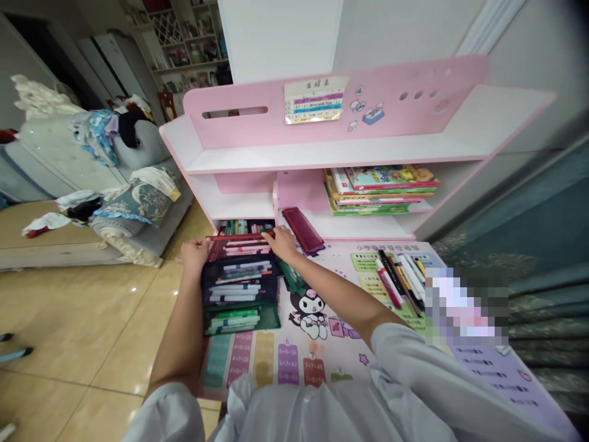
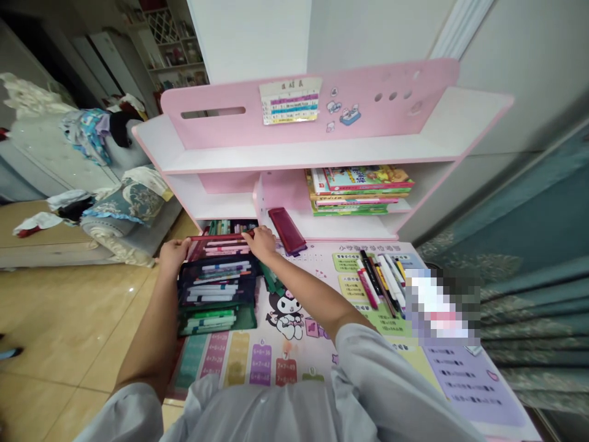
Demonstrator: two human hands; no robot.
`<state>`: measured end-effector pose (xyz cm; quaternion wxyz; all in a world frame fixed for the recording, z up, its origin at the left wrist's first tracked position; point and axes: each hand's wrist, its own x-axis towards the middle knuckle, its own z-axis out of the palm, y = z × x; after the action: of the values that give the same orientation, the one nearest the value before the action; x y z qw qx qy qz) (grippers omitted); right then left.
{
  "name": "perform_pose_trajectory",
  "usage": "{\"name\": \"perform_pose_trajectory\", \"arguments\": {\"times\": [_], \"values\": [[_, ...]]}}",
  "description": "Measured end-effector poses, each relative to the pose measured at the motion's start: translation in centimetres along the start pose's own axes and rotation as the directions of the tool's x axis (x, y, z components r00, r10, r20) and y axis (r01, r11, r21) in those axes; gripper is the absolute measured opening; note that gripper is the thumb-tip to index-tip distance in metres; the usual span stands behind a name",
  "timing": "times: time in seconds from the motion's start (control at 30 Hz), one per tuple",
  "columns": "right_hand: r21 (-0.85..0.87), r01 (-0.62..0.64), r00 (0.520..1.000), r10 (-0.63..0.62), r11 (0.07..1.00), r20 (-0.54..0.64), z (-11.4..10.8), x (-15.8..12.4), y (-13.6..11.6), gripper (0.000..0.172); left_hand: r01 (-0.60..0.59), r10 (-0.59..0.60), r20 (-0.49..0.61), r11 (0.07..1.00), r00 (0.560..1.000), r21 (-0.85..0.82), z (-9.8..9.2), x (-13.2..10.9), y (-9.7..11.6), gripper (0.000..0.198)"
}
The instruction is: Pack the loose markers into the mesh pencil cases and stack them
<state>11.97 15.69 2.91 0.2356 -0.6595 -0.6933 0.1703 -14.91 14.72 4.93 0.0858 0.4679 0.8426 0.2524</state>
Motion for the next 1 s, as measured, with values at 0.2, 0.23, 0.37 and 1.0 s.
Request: {"name": "perform_pose_trajectory", "arguments": {"times": [0.2, 0.23, 0.37, 1.0], "values": [[-0.058, -0.024, 1.0, 0.024, 0.998, 0.0, 0.8, -0.2, 0.0, 0.065, -0.051, 0.053, -0.028, 0.997, 0.998, 0.064, -0.3, -1.0, 0.4, 0.04], [-0.062, -0.027, 1.0, 0.027, 0.998, 0.0, 1.0, -0.1, 0.0, 0.066, -0.075, 0.078, -0.048, 0.995, 0.996, 0.073, -0.3, -1.7, 0.6, 0.041], [-0.079, -0.051, 0.999, 0.051, 0.996, -0.002, 1.3, 0.1, 0.0, 0.065, -0.287, 0.305, -0.094, 0.943, 0.948, 0.169, 0.1, -5.4, 2.5, 0.039], [-0.255, -0.002, 1.0, -0.004, 0.967, -0.022, 0.2, -8.7, 6.2, 0.068, -0.387, 0.385, 0.05, 0.902, 0.921, 0.193, 1.4, -8.1, 4.7, 0.035]]}}
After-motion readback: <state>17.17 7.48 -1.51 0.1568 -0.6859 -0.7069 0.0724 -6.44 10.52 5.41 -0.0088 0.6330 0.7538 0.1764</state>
